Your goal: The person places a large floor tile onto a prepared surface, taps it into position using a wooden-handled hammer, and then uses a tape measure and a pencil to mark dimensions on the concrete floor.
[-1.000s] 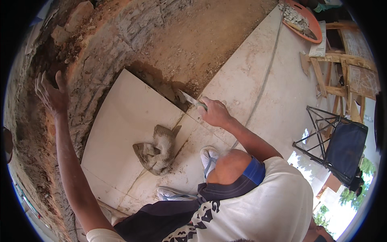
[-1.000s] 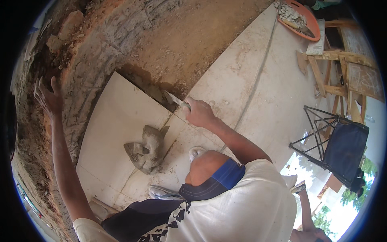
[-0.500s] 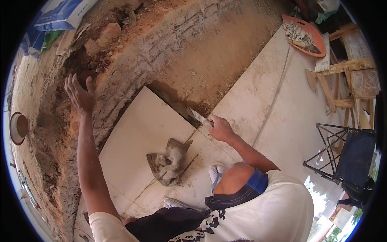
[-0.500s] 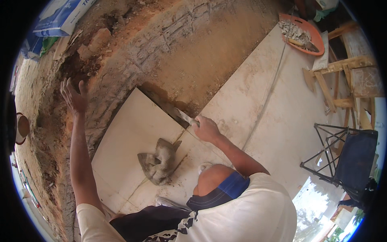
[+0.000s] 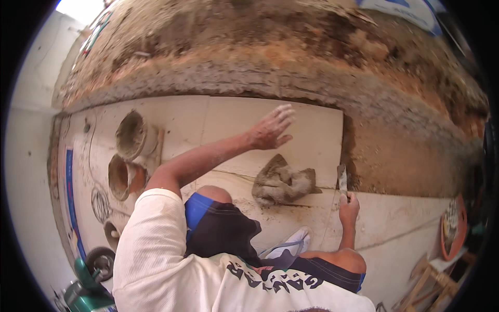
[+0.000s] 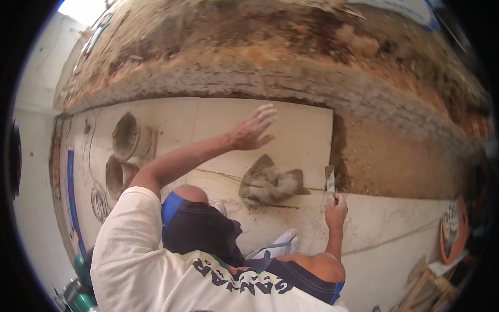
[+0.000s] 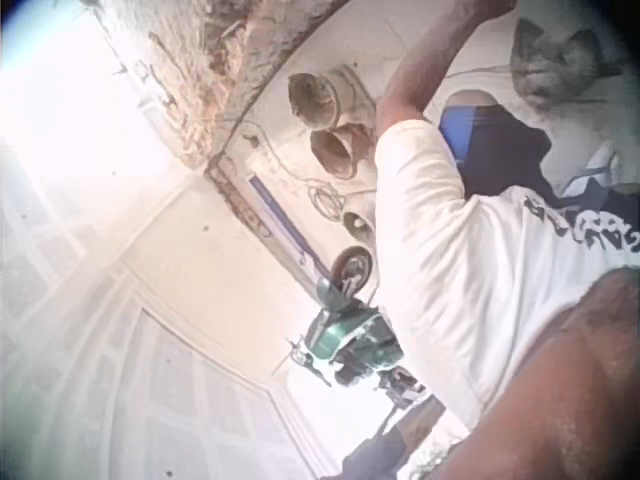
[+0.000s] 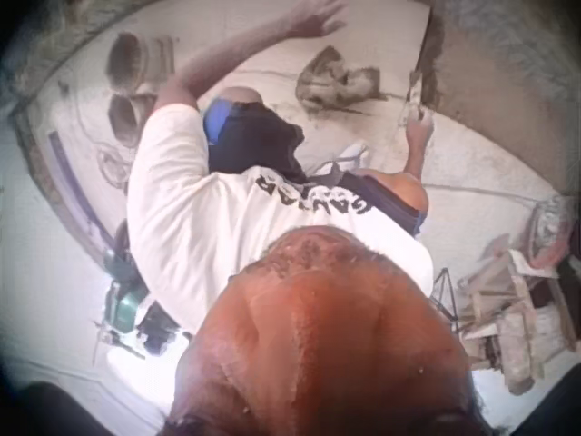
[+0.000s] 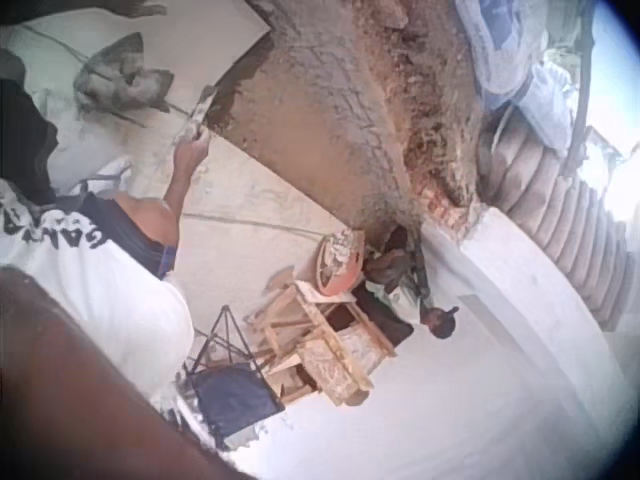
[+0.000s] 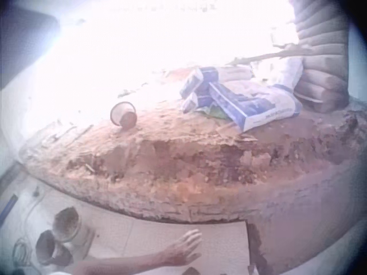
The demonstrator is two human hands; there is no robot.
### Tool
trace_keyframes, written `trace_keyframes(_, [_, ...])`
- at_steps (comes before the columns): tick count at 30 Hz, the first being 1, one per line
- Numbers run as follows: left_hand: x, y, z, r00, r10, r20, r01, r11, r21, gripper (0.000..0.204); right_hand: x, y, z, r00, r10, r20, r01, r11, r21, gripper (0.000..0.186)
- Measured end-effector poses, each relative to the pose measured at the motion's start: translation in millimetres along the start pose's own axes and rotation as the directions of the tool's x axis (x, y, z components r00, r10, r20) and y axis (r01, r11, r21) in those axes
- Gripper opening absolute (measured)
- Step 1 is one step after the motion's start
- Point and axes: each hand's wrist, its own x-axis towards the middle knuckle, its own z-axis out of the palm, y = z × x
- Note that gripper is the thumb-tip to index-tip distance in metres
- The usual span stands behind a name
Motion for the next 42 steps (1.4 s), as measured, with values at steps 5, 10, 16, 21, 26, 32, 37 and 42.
trace_keyframes(5, [-137.5, 22.5, -4.3, 0.917, -0.397, -0.037, 0.392, 0.915, -0.096, 0.053, 20.0, -64.0, 12.8, 0.968, -0.139, 0.207, 0.149, 0.988, -0.033, 0.02])
trace_keyframes(10, [-221.1, 32.1, -3.9, 0.632, -0.76, -0.15, 0.747, 0.65, -0.144, 0.05, 54.9, -144.6, 19.8, 0.906, -0.2, 0.372, 0.238, 0.969, -0.058, 0.018])
trace_keyframes(16, [-292.3, 49.2, -6.6, 0.353, -0.922, -0.158, 0.91, 0.378, -0.169, 0.05, 69.5, -224.4, 66.3, 0.791, -0.265, 0.552, 0.387, 0.915, -0.115, 0.017])
trace_keyframes(21, [-372.3, 34.8, -12.1, 0.141, -0.948, -0.285, 0.983, 0.168, -0.072, 0.053, 75.0, -225.2, 119.6, 0.662, -0.212, 0.719, 0.525, 0.816, -0.243, 0.024])
trace_keyframes(26, [-439.2, 12.7, -50.3, -0.061, -0.87, -0.489, 0.998, -0.067, -0.005, 0.055, 57.0, -247.9, 161.1, 0.577, -0.143, 0.804, 0.67, 0.645, -0.367, 0.03])
trace_keyframes(32, [-466.3, 17.3, -78.2, -0.21, -0.855, -0.474, 0.976, -0.153, -0.156, 0.057, 31.2, -277.2, 208.6, 0.508, -0.141, 0.85, 0.685, 0.664, -0.299, 0.033])
trace_keyframes(37, [-427.1, 56.5, -78.5, -0.211, -0.939, -0.272, 0.933, -0.11, -0.344, 0.052, 15.0, -240.6, 285.0, 0.422, -0.093, 0.902, 0.554, 0.814, -0.175, 0.026])
trace_keyframes(42, [-375.3, 96.6, -90.5, -0.131, -0.988, -0.084, 0.833, -0.063, -0.55, 0.048, -62.5, -227.1, 350.3, 0.244, 0.034, 0.969, 0.221, 0.971, -0.089, 0.028])
